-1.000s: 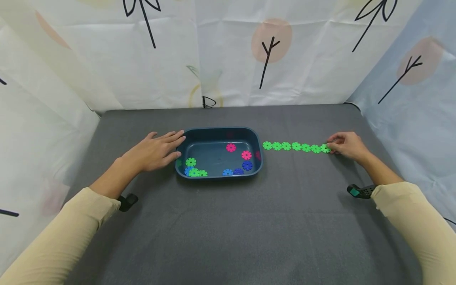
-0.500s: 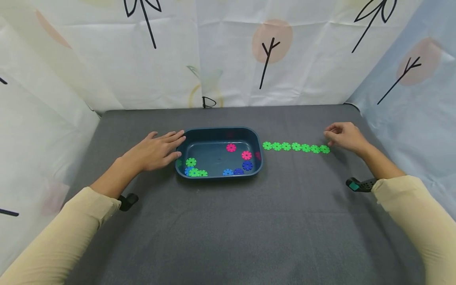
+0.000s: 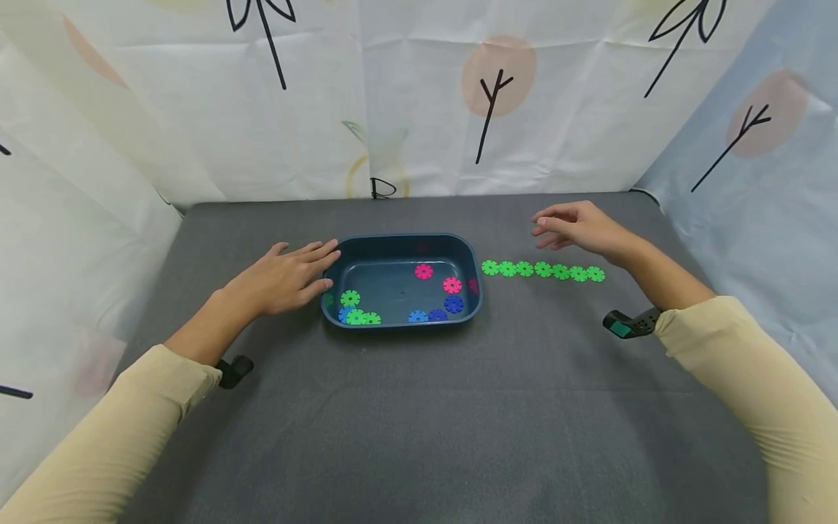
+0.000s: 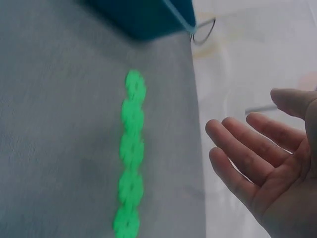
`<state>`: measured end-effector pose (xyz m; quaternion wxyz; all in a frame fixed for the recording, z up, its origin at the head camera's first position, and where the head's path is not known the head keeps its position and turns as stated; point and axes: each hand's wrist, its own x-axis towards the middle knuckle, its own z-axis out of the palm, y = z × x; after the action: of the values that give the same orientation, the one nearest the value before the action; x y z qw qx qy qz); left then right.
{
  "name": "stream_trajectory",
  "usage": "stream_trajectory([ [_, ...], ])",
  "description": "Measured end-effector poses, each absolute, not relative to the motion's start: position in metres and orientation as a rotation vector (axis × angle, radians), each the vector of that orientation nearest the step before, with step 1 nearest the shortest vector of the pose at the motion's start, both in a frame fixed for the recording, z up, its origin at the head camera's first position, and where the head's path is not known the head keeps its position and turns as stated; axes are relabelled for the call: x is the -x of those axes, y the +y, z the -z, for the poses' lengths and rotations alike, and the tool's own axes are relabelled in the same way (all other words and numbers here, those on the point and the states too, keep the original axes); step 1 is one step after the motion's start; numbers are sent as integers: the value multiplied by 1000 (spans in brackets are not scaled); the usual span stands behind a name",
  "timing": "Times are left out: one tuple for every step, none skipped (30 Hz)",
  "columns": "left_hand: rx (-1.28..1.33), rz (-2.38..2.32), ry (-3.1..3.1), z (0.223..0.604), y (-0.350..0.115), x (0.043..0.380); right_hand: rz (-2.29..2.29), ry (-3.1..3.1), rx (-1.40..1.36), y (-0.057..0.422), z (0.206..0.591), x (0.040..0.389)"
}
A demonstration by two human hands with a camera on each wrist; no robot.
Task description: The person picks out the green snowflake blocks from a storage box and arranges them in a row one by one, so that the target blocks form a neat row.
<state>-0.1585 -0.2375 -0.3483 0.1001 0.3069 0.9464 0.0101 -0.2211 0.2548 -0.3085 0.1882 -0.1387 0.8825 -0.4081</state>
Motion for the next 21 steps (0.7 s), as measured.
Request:
stream_trajectory([
  [-907, -28, 2798, 349, -238, 159, 1165, 2448, 395, 250, 307, 222],
  [-905, -27, 2798, 349, -238, 159, 1179, 2413, 400, 245, 305, 222],
  [-904, -26, 2798, 350, -238, 159, 1190, 2376, 403, 239, 303, 223],
  [-901, -28, 2799, 350, -238, 159, 1195, 2343, 404, 234, 301, 223],
  [-900, -30, 2799, 350, -238, 159, 1202, 2311, 404, 228, 299, 222],
  [-899, -32, 2801, 351, -238, 159, 1207, 2280, 403, 224, 298, 223],
  [-900, -34, 2803, 351, -238, 159, 1209, 2254, 407, 218, 297, 222],
  [-898, -36, 2806, 351, -238, 159, 1210, 2234, 414, 213, 296, 222],
  [-897, -40, 2810, 351, -238, 159, 1214, 2217, 421, 208, 296, 222],
  [-897, -44, 2813, 351, -239, 159, 1220, 2203, 430, 203, 295, 222],
  [-896, -47, 2817, 351, -239, 159, 1229, 2191, 441, 198, 296, 222],
  [-895, -50, 2821, 351, -239, 159, 1240, 2180, 446, 192, 296, 223],
  [-891, -53, 2823, 351, -239, 159, 1250, 2169, 452, 187, 297, 223],
  [-890, -54, 2823, 351, -239, 159, 1258, 2158, 459, 182, 298, 224],
  [-891, -53, 2823, 351, -239, 159, 1267, 2143, 464, 176, 299, 224],
  [-893, -52, 2822, 352, -239, 160, 1271, 2128, 467, 171, 300, 225],
  [-895, -49, 2820, 352, -240, 160, 1270, 2115, 470, 165, 302, 226],
  [-897, -47, 2820, 352, -240, 160, 1264, 2103, 472, 160, 304, 226],
  [-900, -48, 2819, 352, -240, 160, 1252, 2089, 482, 154, 306, 226],
  [-905, -49, 2817, 352, -240, 160, 1239, 2073, 487, 148, 309, 226],
  [-908, -52, 2818, 352, -240, 160, 1225, 2056, 491, 141, 312, 225],
])
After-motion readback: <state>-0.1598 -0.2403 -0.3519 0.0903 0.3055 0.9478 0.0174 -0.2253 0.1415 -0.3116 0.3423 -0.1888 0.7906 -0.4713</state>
